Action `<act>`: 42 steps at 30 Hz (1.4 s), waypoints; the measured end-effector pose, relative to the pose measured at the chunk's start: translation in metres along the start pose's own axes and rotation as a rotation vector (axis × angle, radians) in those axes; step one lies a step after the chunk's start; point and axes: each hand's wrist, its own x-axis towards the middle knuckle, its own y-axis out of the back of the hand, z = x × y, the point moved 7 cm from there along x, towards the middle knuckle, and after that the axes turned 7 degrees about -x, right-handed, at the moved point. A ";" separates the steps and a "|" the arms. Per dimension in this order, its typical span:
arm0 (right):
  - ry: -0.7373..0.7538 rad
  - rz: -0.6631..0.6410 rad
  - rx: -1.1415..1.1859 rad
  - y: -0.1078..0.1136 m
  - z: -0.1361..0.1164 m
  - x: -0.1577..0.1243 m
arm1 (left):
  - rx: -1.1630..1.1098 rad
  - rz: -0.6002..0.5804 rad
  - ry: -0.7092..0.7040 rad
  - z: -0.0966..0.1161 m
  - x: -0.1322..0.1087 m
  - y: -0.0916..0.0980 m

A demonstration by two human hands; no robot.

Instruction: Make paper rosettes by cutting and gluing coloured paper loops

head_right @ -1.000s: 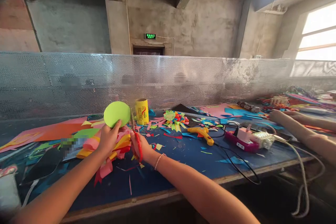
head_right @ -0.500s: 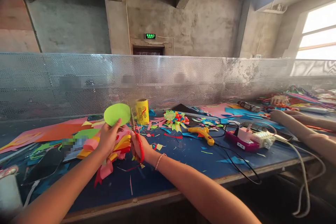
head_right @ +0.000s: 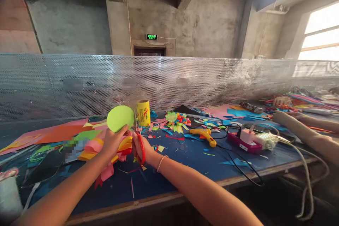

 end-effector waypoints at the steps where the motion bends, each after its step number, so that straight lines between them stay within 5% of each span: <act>1: 0.004 -0.008 0.020 0.000 0.001 0.000 | -0.036 0.008 0.014 0.000 0.000 0.001; 6: 0.016 -0.032 0.080 -0.003 0.003 0.001 | -0.119 0.056 0.001 0.002 0.003 0.006; 15: 0.032 -0.010 0.219 0.001 -0.008 -0.001 | 0.110 -0.071 -0.085 0.007 -0.002 -0.005; 23: -0.008 -0.034 0.190 -0.004 -0.001 -0.001 | -0.159 0.132 -0.034 0.004 0.007 0.014; 33: -0.013 -0.023 0.185 -0.002 -0.003 0.001 | 0.061 0.007 -0.032 0.002 0.000 0.002; 42: -0.017 -0.029 0.104 -0.002 0.002 -0.002 | -0.171 0.136 -0.021 -0.001 0.010 0.015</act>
